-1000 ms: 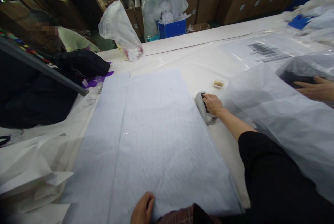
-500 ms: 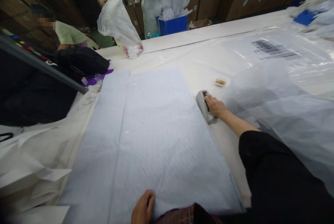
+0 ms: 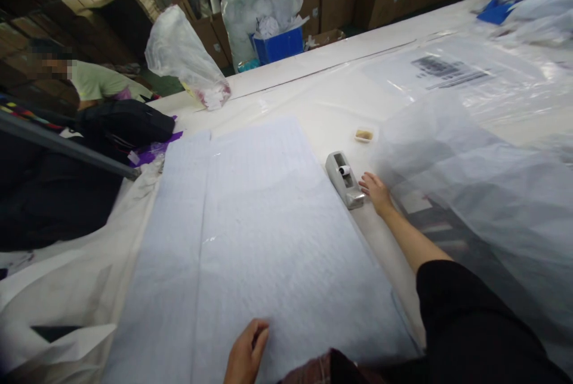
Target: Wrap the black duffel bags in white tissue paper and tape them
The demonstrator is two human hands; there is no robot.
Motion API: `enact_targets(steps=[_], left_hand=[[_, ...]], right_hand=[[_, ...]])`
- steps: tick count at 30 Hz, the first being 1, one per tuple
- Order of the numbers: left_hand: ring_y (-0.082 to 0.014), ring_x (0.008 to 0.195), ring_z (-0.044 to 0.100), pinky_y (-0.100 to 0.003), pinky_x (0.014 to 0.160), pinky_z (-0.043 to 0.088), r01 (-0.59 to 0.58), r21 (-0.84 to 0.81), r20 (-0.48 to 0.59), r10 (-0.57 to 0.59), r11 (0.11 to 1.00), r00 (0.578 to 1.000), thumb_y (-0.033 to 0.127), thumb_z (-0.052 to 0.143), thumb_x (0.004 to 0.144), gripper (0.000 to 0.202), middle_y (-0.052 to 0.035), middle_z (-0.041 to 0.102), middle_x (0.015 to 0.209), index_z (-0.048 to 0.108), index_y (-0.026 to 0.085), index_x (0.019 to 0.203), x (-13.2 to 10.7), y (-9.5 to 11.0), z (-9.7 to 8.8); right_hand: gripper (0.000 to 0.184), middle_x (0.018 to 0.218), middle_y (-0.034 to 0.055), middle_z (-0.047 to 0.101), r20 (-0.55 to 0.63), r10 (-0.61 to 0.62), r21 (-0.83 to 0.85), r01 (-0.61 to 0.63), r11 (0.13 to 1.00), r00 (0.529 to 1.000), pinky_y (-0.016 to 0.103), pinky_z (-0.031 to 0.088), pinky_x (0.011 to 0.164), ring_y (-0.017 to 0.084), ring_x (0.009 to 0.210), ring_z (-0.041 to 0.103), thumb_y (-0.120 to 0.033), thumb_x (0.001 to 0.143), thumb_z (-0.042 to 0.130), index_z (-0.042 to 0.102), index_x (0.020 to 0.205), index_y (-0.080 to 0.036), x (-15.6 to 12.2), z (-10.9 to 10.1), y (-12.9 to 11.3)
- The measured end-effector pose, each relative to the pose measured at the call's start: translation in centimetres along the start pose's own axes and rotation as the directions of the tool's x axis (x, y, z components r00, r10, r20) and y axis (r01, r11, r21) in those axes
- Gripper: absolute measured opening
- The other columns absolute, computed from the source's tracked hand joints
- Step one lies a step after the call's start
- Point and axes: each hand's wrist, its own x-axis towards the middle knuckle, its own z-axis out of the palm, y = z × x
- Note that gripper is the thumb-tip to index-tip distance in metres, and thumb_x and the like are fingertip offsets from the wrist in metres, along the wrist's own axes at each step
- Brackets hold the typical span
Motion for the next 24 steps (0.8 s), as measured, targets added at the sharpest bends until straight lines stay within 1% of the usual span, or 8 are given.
enact_targets(steps=[2, 4, 7, 9, 11, 14, 18, 24], left_hand=[[-0.0177, 0.086, 0.067, -0.029, 0.080, 0.053, -0.077, 0.008, 0.024, 0.077, 0.997, 0.997, 0.039, 0.046, 0.096, 0.027, -0.0031, 0.073, 0.096, 0.068, 0.023, 0.099, 2.7, 3.6, -1.4], [-0.0177, 0.087, 0.067, -0.029, 0.079, 0.053, -0.199, 0.032, 0.029, 0.198, 0.980, 0.980, 0.037, 0.047, 0.097, 0.025, -0.0040, 0.072, 0.097, 0.067, 0.022, 0.102, 6.2, 8.3, -2.4], [-0.0177, 0.092, 0.065, -0.031, 0.086, 0.053, -0.445, 0.094, 0.022, 0.445, 0.891, 0.895, 0.029, 0.048, 0.098, 0.019, -0.0044, 0.070, 0.099, 0.065, 0.021, 0.104, 12.4, 16.6, -2.7], [-0.0192, 0.100, 0.064, -0.034, 0.092, 0.052, -0.596, 0.176, 0.033, 0.600, 0.783, 0.799, 0.028, 0.050, 0.098, 0.018, -0.0057, 0.069, 0.104, 0.063, 0.020, 0.109, 16.7, 22.1, -2.1], [-0.0206, 0.105, 0.062, -0.036, 0.096, 0.051, -0.666, 0.302, 0.067, 0.682, 0.682, 0.728, 0.027, 0.053, 0.098, 0.019, -0.0066, 0.068, 0.109, 0.061, 0.020, 0.114, 20.7, 27.2, -0.9], [-0.0244, 0.110, 0.060, -0.041, 0.096, 0.050, -0.651, 0.488, 0.082, 0.712, 0.581, 0.697, 0.029, 0.059, 0.096, 0.026, -0.0083, 0.066, 0.114, 0.058, 0.019, 0.120, 25.9, 32.9, 1.5], [-0.0313, 0.130, 0.050, -0.052, 0.111, 0.037, -0.620, 0.603, 0.099, 0.724, 0.502, 0.683, 0.036, 0.066, 0.092, 0.035, -0.0129, 0.063, 0.123, 0.058, 0.017, 0.120, 30.9, 36.1, 5.0], [-0.0354, 0.148, 0.028, -0.065, 0.118, 0.021, -0.574, 0.659, 0.095, 0.703, 0.486, 0.705, 0.047, 0.064, 0.091, 0.037, -0.0172, 0.064, 0.119, 0.061, 0.014, 0.106, 34.3, 35.7, 7.9]], right_hand=[[0.058, 0.138, 0.0183, 0.058, -0.051, -0.035, 0.056, 0.038, 0.998, 0.998, 0.045, 0.053, 0.098, 0.028, 0.117, 0.064, -0.058, 0.094, 0.041, 0.050, 0.134, -0.018, -1.9, -0.4, 1.3], [0.064, 0.143, 0.0183, 0.053, -0.058, -0.127, 0.096, 0.132, 0.987, 0.990, 0.045, 0.050, 0.104, 0.028, 0.124, 0.061, -0.062, 0.092, 0.044, 0.046, 0.139, -0.019, -3.9, -0.1, 2.4], [0.080, 0.147, 0.0192, 0.049, -0.013, -0.297, 0.054, 0.297, 0.953, 0.955, 0.049, 0.043, 0.111, 0.030, 0.133, 0.052, -0.069, 0.084, 0.057, 0.040, 0.145, -0.019, -6.0, 1.3, 3.7], [0.089, 0.146, 0.0192, 0.050, -0.022, -0.369, -0.062, 0.367, 0.928, 0.929, 0.053, 0.039, 0.114, 0.032, 0.136, 0.048, -0.070, 0.078, 0.065, 0.039, 0.145, -0.018, -6.5, 2.5, 4.3], [0.092, 0.144, 0.0190, 0.051, -0.074, -0.422, -0.163, 0.407, 0.899, 0.904, 0.056, 0.039, 0.114, 0.034, 0.135, 0.048, -0.069, 0.075, 0.070, 0.039, 0.146, -0.018, -6.4, 3.7, 4.7], [0.085, 0.139, 0.0182, 0.055, -0.159, -0.501, -0.225, 0.463, 0.857, 0.851, 0.057, 0.046, 0.109, 0.033, 0.130, 0.054, -0.064, 0.079, 0.069, 0.040, 0.145, -0.019, -5.9, 4.9, 5.2], [0.064, 0.137, 0.0148, 0.058, -0.196, -0.605, -0.291, 0.543, 0.788, 0.772, 0.055, 0.048, 0.109, 0.030, 0.129, 0.056, -0.046, 0.086, 0.068, 0.043, 0.141, -0.023, -5.9, 5.4, 5.3], [0.057, 0.137, 0.0139, 0.058, -0.179, -0.628, -0.310, 0.562, 0.767, 0.757, 0.054, 0.050, 0.107, 0.029, 0.128, 0.056, -0.035, 0.086, 0.070, 0.045, 0.137, -0.025, -6.5, 5.1, 4.3]])
